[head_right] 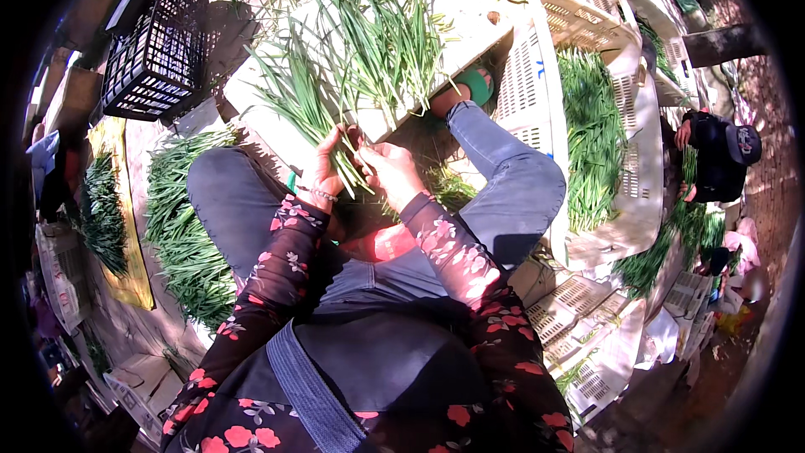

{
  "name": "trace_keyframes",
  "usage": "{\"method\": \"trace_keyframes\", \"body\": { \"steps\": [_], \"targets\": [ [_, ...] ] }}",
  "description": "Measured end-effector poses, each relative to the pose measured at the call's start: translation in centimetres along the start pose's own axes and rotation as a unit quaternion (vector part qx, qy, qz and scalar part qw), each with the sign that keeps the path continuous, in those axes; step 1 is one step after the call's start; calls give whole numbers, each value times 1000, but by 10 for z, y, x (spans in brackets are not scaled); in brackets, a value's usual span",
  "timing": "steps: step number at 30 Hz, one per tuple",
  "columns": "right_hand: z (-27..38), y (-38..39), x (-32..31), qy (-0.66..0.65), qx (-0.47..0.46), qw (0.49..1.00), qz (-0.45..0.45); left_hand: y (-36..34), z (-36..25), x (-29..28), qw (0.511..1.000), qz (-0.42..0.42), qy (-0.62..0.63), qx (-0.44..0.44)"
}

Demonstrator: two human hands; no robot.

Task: The person picks up bunches of green plants, removes outer leaves or debris by hand, and stacks the cleaned bundles onto a pile before wrapping a large bundle in paper.

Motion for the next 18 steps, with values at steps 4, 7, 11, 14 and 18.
{"method": "trace_keyframes", "body": {
  "steps": [4, 7, 11, 14, 18],
  "targets": [
    [7, 23, 3, 284, 103, 944, 133, 3, -23, 4, 994, -34, -9, 101],
    [0, 24, -41, 733, 127, 633, 213, 13, -55, 37, 985, 49, -80, 144],
    [74, -13, -47, 692, -19, 711, -123, 14, -60, 55, 981, 101, -59, 155],
    [63, -54, -45, 745, 19, 650, -146, 6, -46, 46, 988, 109, -7, 111],
    [89, -41, -46, 677, -85, 713, -162, 12, -51, 38, 988, 74, -31, 135]
  ]
}}
Point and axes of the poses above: each hand's wrist, its own y-axis away from the middle knuckle, its own x-axis out of the palm, z = x × y, the point moved 8 cm from there along -y, towards the middle knuckle, and after that the axes turned 13 degrees about z, right-handed, at the moved point
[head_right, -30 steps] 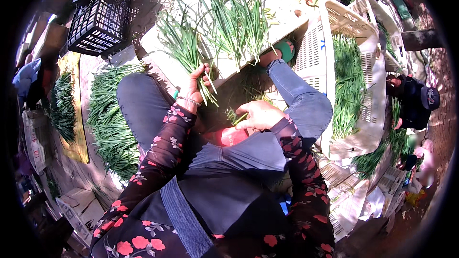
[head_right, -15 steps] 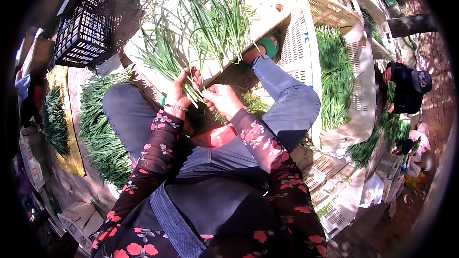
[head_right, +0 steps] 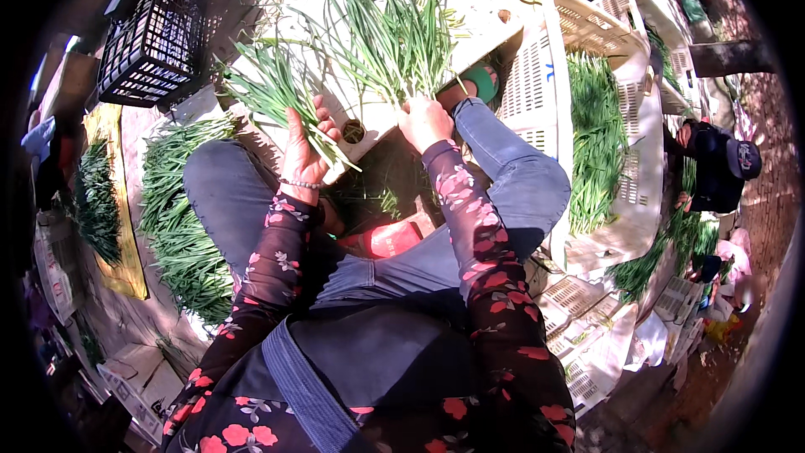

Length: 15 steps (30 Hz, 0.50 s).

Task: The person picks up bunches of green plants, removes outer leaves or debris by hand, and stacks the cleaned bundles onto a pile before wrapping a large bundle in paper.

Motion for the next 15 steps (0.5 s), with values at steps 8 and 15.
{"method": "trace_keyframes", "body": {
  "steps": [8, 15],
  "targets": [
    [17, 65, 0, -584, 17, 791, 182, 0, 32, 3, 996, -15, -66, -50],
    [32, 95, 32, -431, 0, 877, 213, 7, 41, -16, 978, -55, -158, -124]
  ]
}}
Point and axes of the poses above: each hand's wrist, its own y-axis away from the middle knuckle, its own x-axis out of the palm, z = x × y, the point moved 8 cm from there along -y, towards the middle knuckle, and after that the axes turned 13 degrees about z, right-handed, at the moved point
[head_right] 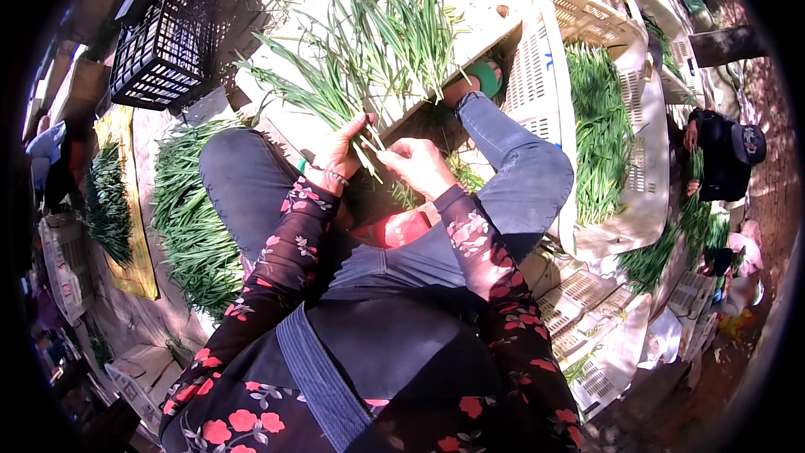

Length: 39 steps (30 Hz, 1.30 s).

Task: The person picks up bunches of green plants, removes outer leaves or debris by hand, and stacks the cleaned bundles onto a pile before wrapping a large bundle in paper.

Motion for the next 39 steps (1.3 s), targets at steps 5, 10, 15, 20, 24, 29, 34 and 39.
{"method": "trace_keyframes", "body": {
  "steps": [5, 10, 15, 20, 24, 29, 34, 39],
  "targets": [
    [-20, -29, 4, -232, 3, 973, -7, -3, 14, -4, 999, -7, 47, -17],
    [-11, -19, -7, -49, -33, 997, -46, -1, 11, -8, 999, -34, 3, 9],
    [9, 54, -5, 205, 41, 962, 178, -1, -10, -3, 993, -36, 111, 5],
    [32, 44, -45, 421, -11, 904, -80, -2, -16, 11, 998, -5, 43, 43],
    [30, -21, -7, 62, -130, 989, -30, -5, -6, 11, 998, 64, -8, 28],
    [25, -4, 3, 225, -53, 970, -76, 4, -14, -9, 998, -36, 45, 39],
    [6, 75, 0, -18, 105, 972, 211, 0, -32, -14, 990, -86, 43, 100],
    [30, 32, -53, 570, 24, 807, -150, 14, -52, 4, 964, -118, -135, 198]
  ]
}}
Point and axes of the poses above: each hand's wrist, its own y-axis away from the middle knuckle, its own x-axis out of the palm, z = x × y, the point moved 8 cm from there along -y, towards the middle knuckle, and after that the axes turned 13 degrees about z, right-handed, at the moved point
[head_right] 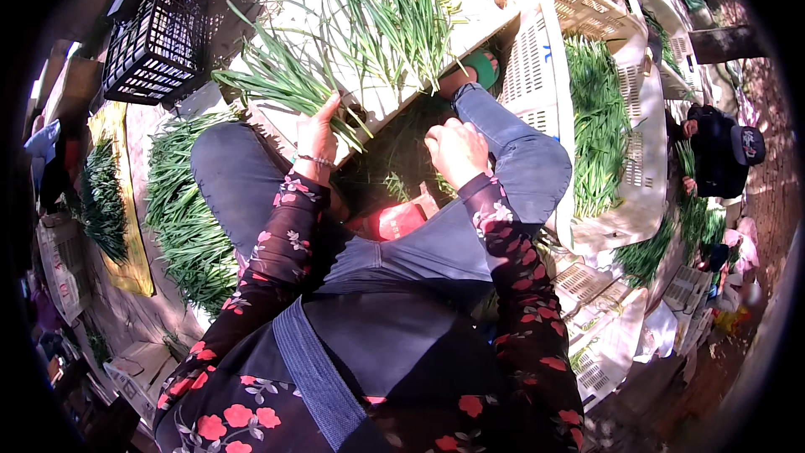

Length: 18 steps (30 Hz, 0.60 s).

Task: The person picks up bunches of green plants, removes outer leaves or debris by hand, and stacks the cleaned bundles onto a pile before wrapping a large bundle in paper.

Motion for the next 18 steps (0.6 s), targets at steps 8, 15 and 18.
{"method": "trace_keyframes", "body": {
  "steps": [8, 15, 18],
  "targets": [
    [11, -110, 47, -114, 84, 986, -91, 5, 5, 3, 993, 52, 103, -39],
    [-8, -109, 14, -496, 17, 868, 23, 6, 6, 0, 988, 33, 146, -41],
    [-23, -93, 12, -672, 32, 740, -1, -3, 15, 0, 985, 29, 167, -33]
  ]
}}
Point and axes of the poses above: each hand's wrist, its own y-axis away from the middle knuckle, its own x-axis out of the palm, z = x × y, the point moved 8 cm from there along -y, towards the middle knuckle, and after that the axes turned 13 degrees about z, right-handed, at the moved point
